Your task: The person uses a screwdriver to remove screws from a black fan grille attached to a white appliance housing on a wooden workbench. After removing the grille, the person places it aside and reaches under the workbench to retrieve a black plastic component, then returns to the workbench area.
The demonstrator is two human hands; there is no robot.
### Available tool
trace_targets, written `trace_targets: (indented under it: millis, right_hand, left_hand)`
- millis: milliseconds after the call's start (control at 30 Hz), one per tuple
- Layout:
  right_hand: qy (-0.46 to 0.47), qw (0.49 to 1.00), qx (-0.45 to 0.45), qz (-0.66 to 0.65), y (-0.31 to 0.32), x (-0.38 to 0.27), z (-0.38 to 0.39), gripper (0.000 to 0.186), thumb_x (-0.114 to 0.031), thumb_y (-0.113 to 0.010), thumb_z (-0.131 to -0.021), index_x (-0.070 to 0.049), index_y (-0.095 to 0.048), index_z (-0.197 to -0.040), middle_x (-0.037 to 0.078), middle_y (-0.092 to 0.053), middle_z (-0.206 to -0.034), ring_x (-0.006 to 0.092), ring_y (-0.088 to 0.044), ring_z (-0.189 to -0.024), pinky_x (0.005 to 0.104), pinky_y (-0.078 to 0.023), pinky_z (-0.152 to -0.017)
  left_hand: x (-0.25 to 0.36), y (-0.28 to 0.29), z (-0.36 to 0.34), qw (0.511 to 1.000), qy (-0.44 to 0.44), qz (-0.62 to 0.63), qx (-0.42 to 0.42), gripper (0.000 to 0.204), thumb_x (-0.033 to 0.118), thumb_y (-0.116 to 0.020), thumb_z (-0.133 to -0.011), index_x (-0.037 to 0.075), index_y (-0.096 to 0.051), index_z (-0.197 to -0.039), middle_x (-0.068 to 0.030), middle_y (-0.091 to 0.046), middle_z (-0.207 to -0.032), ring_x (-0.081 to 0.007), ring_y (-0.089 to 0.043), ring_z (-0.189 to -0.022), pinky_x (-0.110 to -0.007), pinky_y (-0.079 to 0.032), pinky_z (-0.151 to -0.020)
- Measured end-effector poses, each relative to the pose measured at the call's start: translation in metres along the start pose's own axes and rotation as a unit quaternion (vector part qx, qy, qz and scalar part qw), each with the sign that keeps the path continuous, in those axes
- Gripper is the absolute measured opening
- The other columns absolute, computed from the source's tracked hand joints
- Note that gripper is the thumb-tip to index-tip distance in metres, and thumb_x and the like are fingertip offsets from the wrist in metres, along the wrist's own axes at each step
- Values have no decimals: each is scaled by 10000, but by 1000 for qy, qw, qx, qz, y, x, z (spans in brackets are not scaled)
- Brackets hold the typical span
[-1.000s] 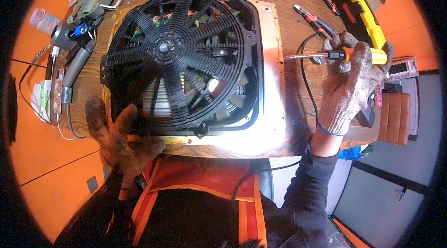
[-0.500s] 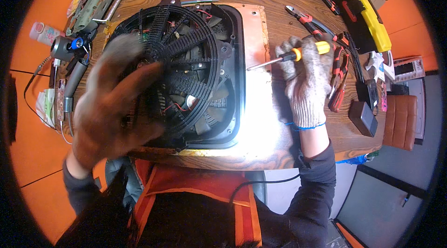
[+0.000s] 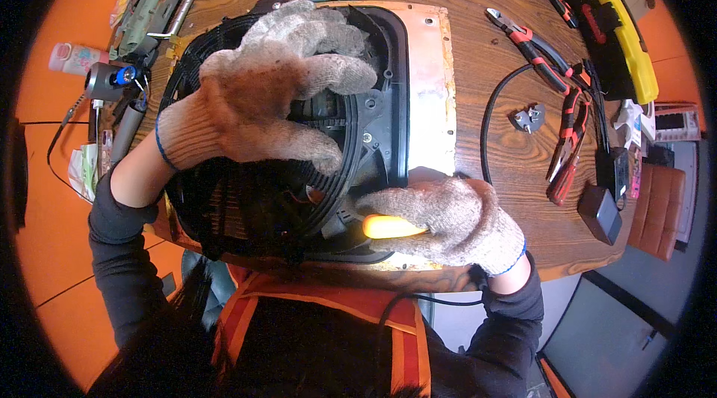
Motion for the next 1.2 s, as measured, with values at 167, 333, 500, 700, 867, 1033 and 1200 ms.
trace_targets:
  millis: [167,333,500,700,867,1033,1200]
  right_hand:
    - [39,993,89,69,-2,3,5,478,-284,-760,-752,-216,-656,-1214,67,-671,-917,301,-670,-773,379,-541,-653]
    - [12,996,81,17,-13,17,7,456,-251,-762,-774,-183,-651,-1210,84,-676,-959,283,-681,-858,358,-553,-722]
    - [12,990,54,-129,-11,14,5,453,-195,-749,-817,-94,-627,-1241,107,-668,-1086,242,-655,-1036,326,-538,-878]
    - [8,989,20,-147,-12,12,0,447,-201,-733,-834,-53,-611,-1238,112,-652,-1203,270,-625,-1117,375,-499,-967]
    - [107,981,28,-161,7,9,15,751,-202,-743,-835,-73,-378,-1478,155,-540,-1371,258,-581,-1182,381,-468,-999]
    - [153,834,421,-320,77,11,77,738,-155,-717,-864,-80,-327,-1485,192,-619,-1169,313,-644,-1044,449,-572,-802]
    - [154,673,679,-249,111,45,120,589,-131,-650,-924,-90,-343,-1424,196,-614,-1164,285,-674,-1008,382,-635,-731]
  left_hand:
    - [-7,-9,2,998,-13,54,16,631,471,-729,-807,90,-562,-1281,-134,-643,-1041,-243,-636,-931,-357,-522,-801]
    - [-16,-24,7,992,-61,74,84,621,478,-714,-829,65,-563,-1266,-105,-653,-1021,-201,-661,-862,-332,-556,-727]
    - [-12,-17,11,995,-47,-67,50,599,447,-704,-850,61,-553,-1283,-107,-642,-1094,-216,-663,-929,-363,-566,-777]
    - [-5,1,13,998,18,55,-21,571,389,-659,-899,87,-501,-1357,-138,-560,-1274,-250,-598,-1102,-386,-515,-916]
    - [5,10,-5,992,25,116,-37,468,293,-718,-846,118,-596,-1262,-148,-586,-1222,-303,-550,-1151,-421,-446,-987]
    - [21,26,-14,998,38,42,-29,555,204,-799,-680,101,-646,-1203,-184,-569,-1267,-380,-504,-1224,-463,-379,-1069]
    - [23,28,-12,1000,-4,-12,7,568,180,-808,-652,87,-651,-1189,-185,-567,-1275,-385,-487,-1254,-451,-343,-1105]
Point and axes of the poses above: each hand's wrist, its own z-axis away from the middle knuckle, its own y-axis out of the back of the hand, x = y × z, the point moved 6 cm from there along -z, towards the middle knuckle
